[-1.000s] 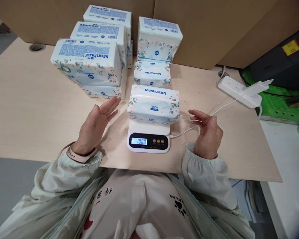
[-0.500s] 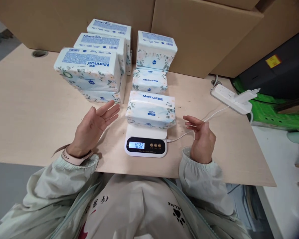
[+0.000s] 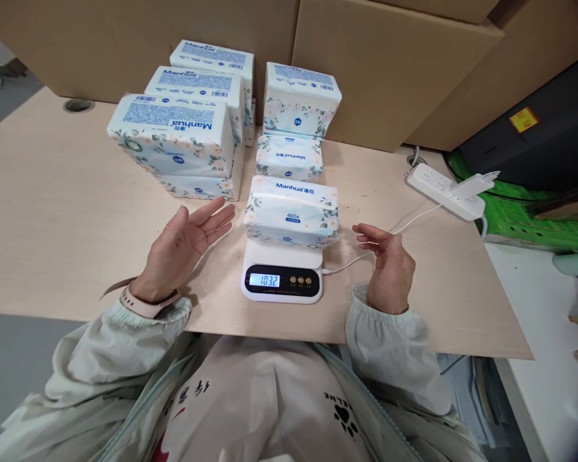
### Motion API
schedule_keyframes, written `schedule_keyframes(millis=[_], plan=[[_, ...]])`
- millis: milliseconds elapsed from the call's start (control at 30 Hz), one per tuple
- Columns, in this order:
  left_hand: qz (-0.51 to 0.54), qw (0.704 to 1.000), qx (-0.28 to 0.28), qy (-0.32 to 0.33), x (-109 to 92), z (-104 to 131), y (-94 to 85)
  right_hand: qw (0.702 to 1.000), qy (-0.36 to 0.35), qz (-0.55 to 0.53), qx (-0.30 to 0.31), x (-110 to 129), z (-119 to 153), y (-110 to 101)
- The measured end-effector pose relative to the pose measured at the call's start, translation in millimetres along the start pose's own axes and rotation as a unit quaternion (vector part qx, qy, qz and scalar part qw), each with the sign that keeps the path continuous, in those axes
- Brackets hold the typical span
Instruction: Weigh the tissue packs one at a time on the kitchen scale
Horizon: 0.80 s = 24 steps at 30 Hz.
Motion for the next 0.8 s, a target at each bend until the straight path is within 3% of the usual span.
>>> schedule_keyframes(millis=[800], plan=[[0.015, 1.000, 0.007, -0.023, 2.2, -1.3, 1.0, 1.000, -0.010, 0.009, 0.026, 4.4, 1.0, 2.6]])
Point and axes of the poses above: each hand's wrist, its own z-axis away from the middle knuckle, its own y-axis out of the palm, x = y × z, the point moved 10 cm from there along -z, towards the middle knuckle, and after that the axes turned 10 degrees about -y, right-handed, at the moved point
